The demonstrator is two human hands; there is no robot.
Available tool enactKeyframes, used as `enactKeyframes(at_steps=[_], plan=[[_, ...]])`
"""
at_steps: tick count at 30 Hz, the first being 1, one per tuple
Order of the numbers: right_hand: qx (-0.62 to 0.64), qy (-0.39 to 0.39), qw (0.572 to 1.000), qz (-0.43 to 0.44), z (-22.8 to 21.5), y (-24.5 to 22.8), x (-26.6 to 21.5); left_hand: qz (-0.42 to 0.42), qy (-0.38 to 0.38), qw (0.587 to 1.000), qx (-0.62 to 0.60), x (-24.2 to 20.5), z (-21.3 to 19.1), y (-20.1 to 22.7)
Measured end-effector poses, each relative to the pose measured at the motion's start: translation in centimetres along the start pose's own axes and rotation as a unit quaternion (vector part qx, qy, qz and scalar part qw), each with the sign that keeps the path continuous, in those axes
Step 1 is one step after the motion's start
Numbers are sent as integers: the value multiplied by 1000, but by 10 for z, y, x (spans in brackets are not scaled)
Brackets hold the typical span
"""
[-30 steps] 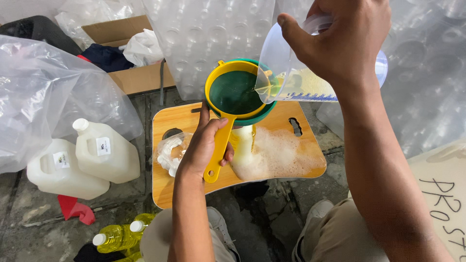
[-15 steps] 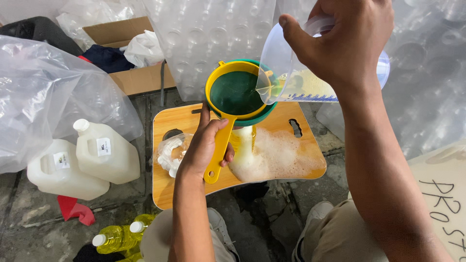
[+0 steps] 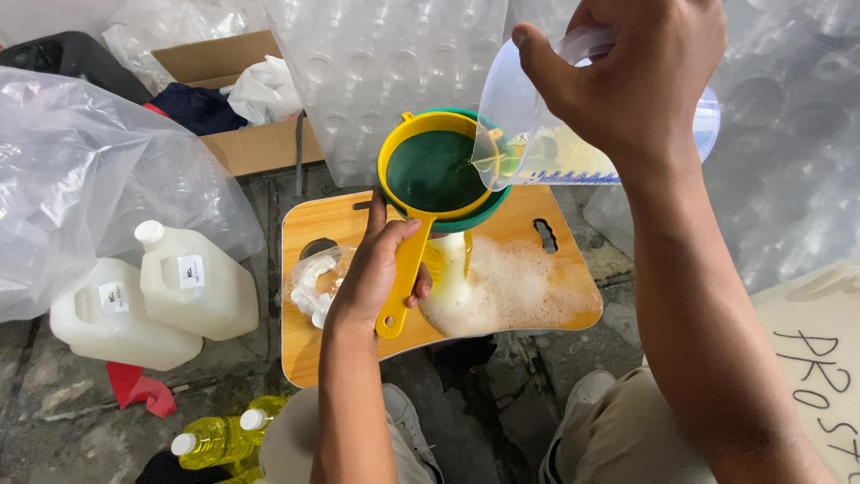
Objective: The person scoops yellow liquid from a large white container using a measuring cup, then pours it through a funnel into a small bottle on a wooden tray. The person repeats the scooping and pouring steps and finally secures the bottle cap.
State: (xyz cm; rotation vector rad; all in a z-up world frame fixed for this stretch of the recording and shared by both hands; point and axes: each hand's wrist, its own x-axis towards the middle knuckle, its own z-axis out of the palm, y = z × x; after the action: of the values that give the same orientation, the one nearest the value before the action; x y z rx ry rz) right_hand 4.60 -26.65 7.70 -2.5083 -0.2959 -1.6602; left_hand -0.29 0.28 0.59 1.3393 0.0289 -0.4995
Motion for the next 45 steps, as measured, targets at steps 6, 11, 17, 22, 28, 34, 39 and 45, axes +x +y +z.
enactKeyframes(at_steps=[6, 11, 17, 22, 28, 34, 39, 45], plan=[[4, 12, 1000, -5, 1, 2, -1, 0, 1, 1000, 6, -1, 1, 0], [23, 10, 1000, -9, 0, 3, -1, -1, -1, 1000, 6, 1, 0, -1], [3, 14, 1000, -10, 0, 3, -1, 6, -1, 1000, -2, 1, 1, -1], [14, 14, 1000, -10, 1, 2, -1, -2, -5, 1000, -2, -2, 2, 2], [10, 11, 1000, -18, 1, 1, 0, 5, -12, 1000, -17, 3, -2, -4], [23, 20, 999, -14, 4, 2, -1, -3, -15, 1000, -12, 2, -1, -3], [7, 16, 1000, 4, 11, 12, -2, 8, -3, 1000, -23, 7, -2, -7], [112, -47, 982, 145, 19, 30, -9, 0, 2, 1000, -1, 1, 2, 1]])
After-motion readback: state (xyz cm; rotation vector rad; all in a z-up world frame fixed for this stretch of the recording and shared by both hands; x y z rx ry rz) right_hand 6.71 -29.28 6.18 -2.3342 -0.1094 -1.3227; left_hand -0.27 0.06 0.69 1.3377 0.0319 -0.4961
